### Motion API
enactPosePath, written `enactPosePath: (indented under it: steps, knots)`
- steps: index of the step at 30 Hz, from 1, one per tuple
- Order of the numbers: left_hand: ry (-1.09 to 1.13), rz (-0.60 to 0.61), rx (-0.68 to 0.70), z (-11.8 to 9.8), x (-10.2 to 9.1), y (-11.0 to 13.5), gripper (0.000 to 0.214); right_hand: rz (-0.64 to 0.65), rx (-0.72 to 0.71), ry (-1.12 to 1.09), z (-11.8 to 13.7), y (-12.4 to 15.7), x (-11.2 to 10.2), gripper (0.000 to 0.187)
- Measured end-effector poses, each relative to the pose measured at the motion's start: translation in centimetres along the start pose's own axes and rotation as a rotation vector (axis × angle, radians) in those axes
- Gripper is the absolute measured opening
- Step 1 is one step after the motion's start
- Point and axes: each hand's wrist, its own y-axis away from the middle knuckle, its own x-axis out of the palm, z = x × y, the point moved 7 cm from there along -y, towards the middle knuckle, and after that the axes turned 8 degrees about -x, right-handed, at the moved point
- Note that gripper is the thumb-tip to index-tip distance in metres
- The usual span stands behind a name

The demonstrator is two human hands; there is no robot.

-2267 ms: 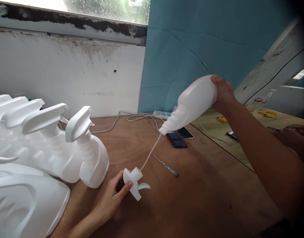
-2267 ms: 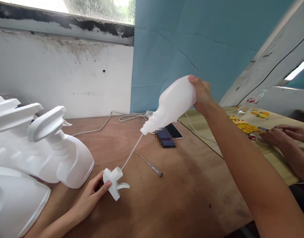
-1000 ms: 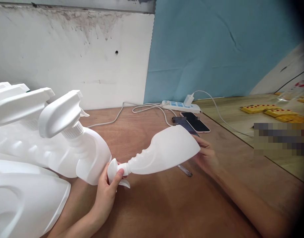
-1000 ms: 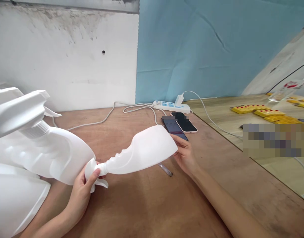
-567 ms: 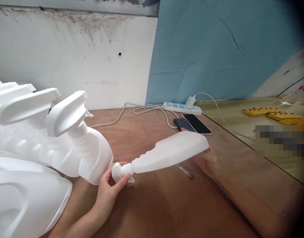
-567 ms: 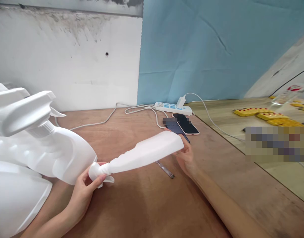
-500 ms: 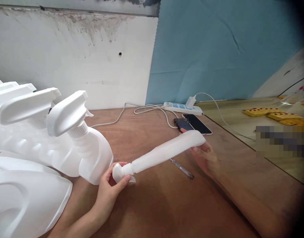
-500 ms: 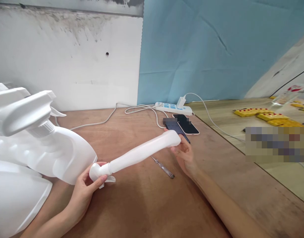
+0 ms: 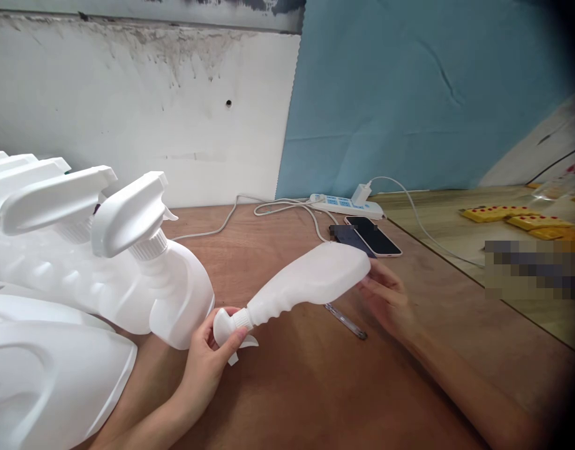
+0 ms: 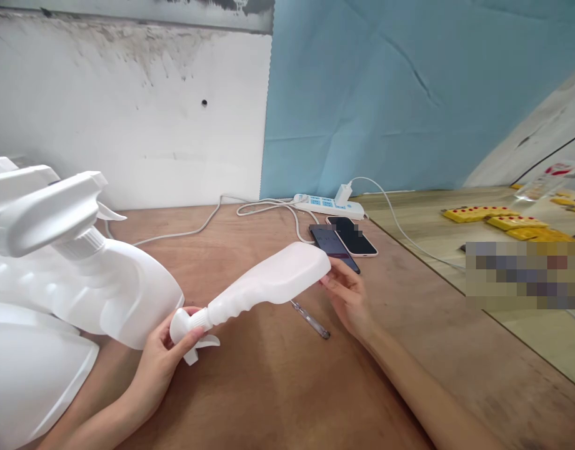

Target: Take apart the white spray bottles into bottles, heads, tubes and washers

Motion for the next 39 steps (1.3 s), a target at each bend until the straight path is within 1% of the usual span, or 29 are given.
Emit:
enactPosePath:
  steps: [3,5,7,10,13,16,18,20,23,27,31,33,35,39]
  knots:
    - [-0.038,0.020,0.002,0.0,0.1,0.0,0.039,-0.021,-0.055,-0.022,0.1,-0.1,-0.3,0.017]
    - [-0.058,0.045,-0.007,0.0,0.2,0.0,0.038,-0.012,-0.034,-0.067,-0.1,-0.1,-0.2,0.012]
    - [-0.054,0.041,-0.013,0.1,0.1,-0.1,0.039,0.005,0.019,-0.108,-0.2,-0.1,0.0,0.011]
    - [-0.016,0.000,-0.035,0.2,-0.3,-0.1,0.043,0.012,0.093,-0.111,-0.3,-0.2,0.2,0.014]
    - [0.016,0.007,-0.077,0.7,-0.4,-0.3,0.048,-0.020,0.139,-0.079,-0.1,-0.1,0.0,0.021]
    - [0.030,0.011,-0.089,0.9,-0.4,-0.5,0.049,-0.034,0.164,-0.040,0.0,0.1,-0.1,0.031]
    - [0.038,0.002,-0.086,0.9,-0.4,-0.5,0.048,-0.028,0.150,-0.029,0.0,0.2,-0.1,0.037]
    - [0.056,-0.019,-0.076,0.9,-0.4,-0.4,0.048,-0.018,0.130,-0.033,0.0,0.3,0.0,0.036]
    - [0.085,-0.042,-0.058,0.7,-0.4,-0.2,0.045,-0.001,0.098,-0.041,0.0,0.2,0.0,0.027]
    - [0.075,-0.001,-0.044,0.5,0.0,-0.1,0.040,0.028,0.040,-0.043,0.0,0.1,0.2,0.033]
    - [0.025,0.065,-0.061,0.4,0.4,0.1,0.041,0.087,0.004,-0.052,-0.4,0.0,0.5,0.028]
    - [0.002,0.085,-0.056,0.4,0.5,0.1,0.041,0.073,0.009,-0.003,-0.8,-0.1,0.0,0.029]
    - [-0.019,0.099,-0.046,0.4,0.4,0.1,0.040,0.027,0.009,0.078,-1.2,-0.2,-0.7,0.032]
    - [-0.042,0.154,-0.050,0.4,0.6,0.0,0.038,-0.023,0.018,0.193,-1.4,-0.3,-1.8,0.039]
